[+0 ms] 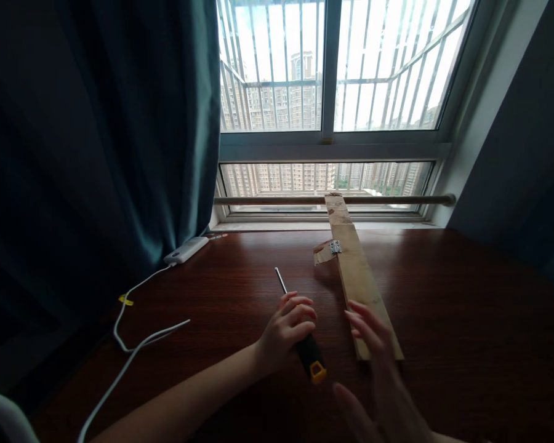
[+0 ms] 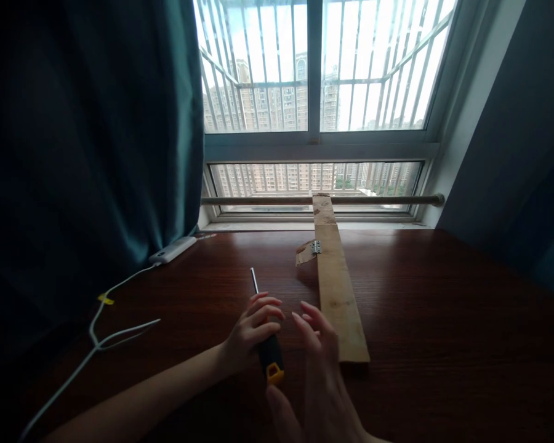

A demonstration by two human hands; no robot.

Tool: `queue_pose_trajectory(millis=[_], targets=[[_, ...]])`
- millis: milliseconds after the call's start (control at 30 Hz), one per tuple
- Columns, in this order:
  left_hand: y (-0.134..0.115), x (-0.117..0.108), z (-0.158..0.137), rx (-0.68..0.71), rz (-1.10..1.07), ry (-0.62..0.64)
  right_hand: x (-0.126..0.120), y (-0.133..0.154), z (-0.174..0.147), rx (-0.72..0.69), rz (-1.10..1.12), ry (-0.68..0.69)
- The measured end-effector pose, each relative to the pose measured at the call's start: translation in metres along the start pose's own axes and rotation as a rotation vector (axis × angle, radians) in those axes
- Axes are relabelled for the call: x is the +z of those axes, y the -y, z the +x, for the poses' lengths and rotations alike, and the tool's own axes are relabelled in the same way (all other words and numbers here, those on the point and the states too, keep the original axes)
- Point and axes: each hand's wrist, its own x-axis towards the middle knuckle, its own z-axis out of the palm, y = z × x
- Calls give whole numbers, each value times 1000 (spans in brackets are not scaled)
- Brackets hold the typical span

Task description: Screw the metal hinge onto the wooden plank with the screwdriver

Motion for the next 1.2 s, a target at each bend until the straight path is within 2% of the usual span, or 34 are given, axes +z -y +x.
queue_pose_trajectory(millis=[100, 267, 300, 367, 467, 500, 567, 633, 733, 833, 933, 1067, 1200], targets=[[-19, 0, 3, 9, 2, 5, 24, 3, -1, 83, 124, 63], [-32, 2, 1, 49, 55, -8, 51, -7, 9, 444, 508, 179], [-32, 3, 0, 48, 63, -12, 51, -9, 10, 460, 519, 190], [-30, 5, -2, 20, 92, -42, 46, -12, 11, 355, 416, 171], [-25, 10, -6, -99, 189, -151, 20, -10, 18, 78, 112, 51], [-22, 11, -7, -128, 219, -178, 7, -10, 22, 30, 25, -8], [-18, 15, -10, -139, 250, -162, -25, -15, 35, 20, -143, -171], [-15, 18, -11, -120, 250, -88, -63, -29, 49, 55, -307, -336], [-13, 19, -11, -127, 253, -8, -118, -68, 63, 117, -574, -448], [-12, 19, -9, -165, 258, 38, -157, -115, 64, 181, -786, -447], [-9, 20, -9, -221, 239, 81, -177, -151, 60, 292, -948, -413], [-5, 21, -10, -334, 166, 134, -186, -169, 57, 393, -1084, -316], [-3, 23, -11, -421, 106, 182, -188, -175, 57, 408, -1145, -294]])
